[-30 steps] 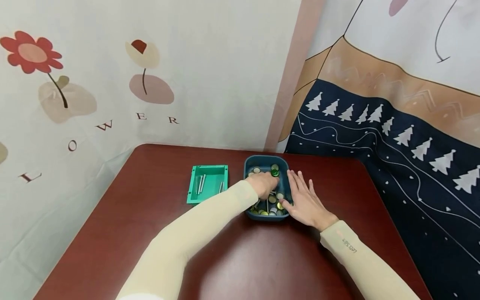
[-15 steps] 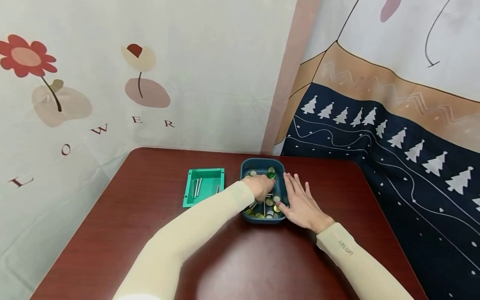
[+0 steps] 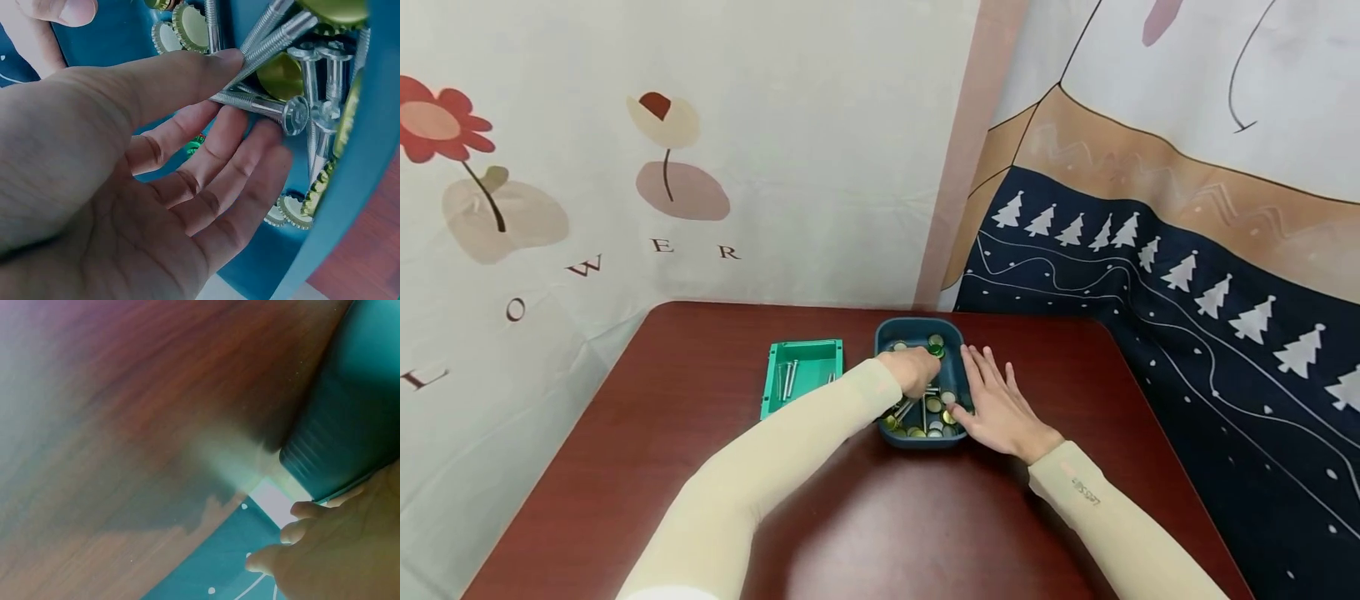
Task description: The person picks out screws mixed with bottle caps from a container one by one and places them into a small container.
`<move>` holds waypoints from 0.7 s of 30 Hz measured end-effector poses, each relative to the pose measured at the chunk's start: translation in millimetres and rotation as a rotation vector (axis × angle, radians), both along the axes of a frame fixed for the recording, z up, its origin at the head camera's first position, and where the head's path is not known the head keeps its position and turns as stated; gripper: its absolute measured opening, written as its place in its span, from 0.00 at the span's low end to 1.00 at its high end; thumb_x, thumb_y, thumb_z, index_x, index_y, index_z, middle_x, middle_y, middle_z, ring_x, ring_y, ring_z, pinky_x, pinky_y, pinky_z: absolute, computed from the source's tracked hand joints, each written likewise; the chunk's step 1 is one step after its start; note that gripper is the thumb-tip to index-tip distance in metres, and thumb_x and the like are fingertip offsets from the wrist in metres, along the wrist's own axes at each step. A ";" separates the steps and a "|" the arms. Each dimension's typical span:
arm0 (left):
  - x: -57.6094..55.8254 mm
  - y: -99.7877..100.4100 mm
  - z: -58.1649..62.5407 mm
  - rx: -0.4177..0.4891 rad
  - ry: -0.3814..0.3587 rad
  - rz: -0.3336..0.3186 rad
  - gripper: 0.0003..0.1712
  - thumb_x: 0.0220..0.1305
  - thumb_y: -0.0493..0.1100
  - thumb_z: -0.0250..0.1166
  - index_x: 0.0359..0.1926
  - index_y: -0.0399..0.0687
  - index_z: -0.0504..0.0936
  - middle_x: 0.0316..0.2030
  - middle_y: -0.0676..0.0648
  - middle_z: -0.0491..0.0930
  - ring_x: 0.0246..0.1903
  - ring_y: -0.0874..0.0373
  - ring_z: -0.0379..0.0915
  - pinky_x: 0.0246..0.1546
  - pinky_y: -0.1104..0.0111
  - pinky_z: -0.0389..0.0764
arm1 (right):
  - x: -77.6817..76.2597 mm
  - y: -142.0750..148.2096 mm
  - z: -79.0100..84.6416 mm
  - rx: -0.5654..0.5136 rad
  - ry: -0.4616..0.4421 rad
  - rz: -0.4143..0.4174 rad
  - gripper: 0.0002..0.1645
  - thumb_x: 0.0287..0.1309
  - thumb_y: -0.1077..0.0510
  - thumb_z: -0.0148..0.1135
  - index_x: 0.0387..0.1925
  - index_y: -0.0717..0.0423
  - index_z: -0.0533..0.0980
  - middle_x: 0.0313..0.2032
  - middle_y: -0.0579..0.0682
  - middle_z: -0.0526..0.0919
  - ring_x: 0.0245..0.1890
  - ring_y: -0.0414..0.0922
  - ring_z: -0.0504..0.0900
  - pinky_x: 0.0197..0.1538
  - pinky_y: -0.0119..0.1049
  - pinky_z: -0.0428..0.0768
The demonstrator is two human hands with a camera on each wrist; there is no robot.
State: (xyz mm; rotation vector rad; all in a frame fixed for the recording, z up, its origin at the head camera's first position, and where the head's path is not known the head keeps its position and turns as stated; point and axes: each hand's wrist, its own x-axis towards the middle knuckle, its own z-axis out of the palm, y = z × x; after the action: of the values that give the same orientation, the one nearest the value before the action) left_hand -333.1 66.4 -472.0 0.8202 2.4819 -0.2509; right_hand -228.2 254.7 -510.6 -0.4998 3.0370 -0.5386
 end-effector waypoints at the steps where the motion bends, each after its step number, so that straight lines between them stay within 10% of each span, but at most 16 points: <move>1: -6.9 0.8 -7.2 -0.010 0.000 -0.010 0.20 0.82 0.46 0.75 0.70 0.59 0.88 0.63 0.51 0.90 0.54 0.56 0.83 0.58 0.58 0.88 | -0.9 -0.4 0.6 0.002 0.001 -0.001 0.63 0.82 0.38 0.64 0.97 0.57 0.42 0.95 0.64 0.49 0.96 0.70 0.44 0.91 0.83 0.45; 9: -19.7 2.1 -19.7 0.041 -0.012 -0.041 0.16 0.82 0.43 0.74 0.65 0.53 0.89 0.56 0.48 0.91 0.50 0.54 0.84 0.52 0.58 0.89 | -1.0 -2.0 3.3 0.009 -0.006 -0.008 0.63 0.82 0.36 0.63 0.97 0.56 0.42 0.95 0.65 0.49 0.96 0.70 0.43 0.91 0.82 0.45; 21: 25.1 -7.6 37.6 0.056 -0.030 -0.005 0.19 0.88 0.39 0.65 0.72 0.52 0.87 0.67 0.49 0.89 0.55 0.59 0.84 0.58 0.65 0.87 | 1.5 -2.3 2.0 0.001 -0.005 -0.015 0.62 0.84 0.36 0.62 0.97 0.56 0.42 0.95 0.65 0.49 0.96 0.71 0.44 0.91 0.83 0.45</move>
State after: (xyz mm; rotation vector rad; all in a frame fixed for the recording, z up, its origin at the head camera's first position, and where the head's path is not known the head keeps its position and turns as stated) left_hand -308.0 58.8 -434.4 0.8474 2.4684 -0.1707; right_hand -226.7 252.4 -508.6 -0.4756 3.0383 -0.5374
